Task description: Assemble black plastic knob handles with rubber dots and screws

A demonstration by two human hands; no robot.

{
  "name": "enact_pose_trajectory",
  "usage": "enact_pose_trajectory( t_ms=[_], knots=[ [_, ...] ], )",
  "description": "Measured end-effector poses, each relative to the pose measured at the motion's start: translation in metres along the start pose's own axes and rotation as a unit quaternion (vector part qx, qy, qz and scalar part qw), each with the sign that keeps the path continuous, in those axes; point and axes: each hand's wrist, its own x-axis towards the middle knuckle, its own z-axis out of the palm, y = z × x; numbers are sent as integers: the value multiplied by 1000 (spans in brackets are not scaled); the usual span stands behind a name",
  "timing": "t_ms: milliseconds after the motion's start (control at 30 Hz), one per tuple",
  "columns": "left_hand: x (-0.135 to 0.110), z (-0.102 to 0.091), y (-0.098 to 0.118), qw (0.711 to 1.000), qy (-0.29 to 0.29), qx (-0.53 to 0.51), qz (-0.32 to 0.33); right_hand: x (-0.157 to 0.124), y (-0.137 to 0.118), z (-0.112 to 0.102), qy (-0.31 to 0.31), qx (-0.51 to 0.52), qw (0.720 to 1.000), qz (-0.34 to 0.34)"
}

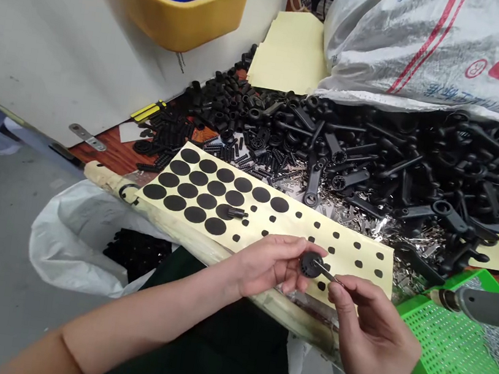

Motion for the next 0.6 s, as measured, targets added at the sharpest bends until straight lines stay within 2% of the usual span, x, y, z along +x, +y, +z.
enact_pose_trajectory(
  t_ms=[167, 433, 600],
  knots=[
    [-4, 5, 0, 1000, -5, 4, 15, -2, 1, -3, 20, -7, 1000, 7],
    [-2, 6, -3, 999, -10, 20, 49, 4, -3, -11, -54, -37, 997, -45],
    [1, 3, -5, 998, -1, 42, 42, 4, -3, -12, -61, -54, 995, -50]
  ],
)
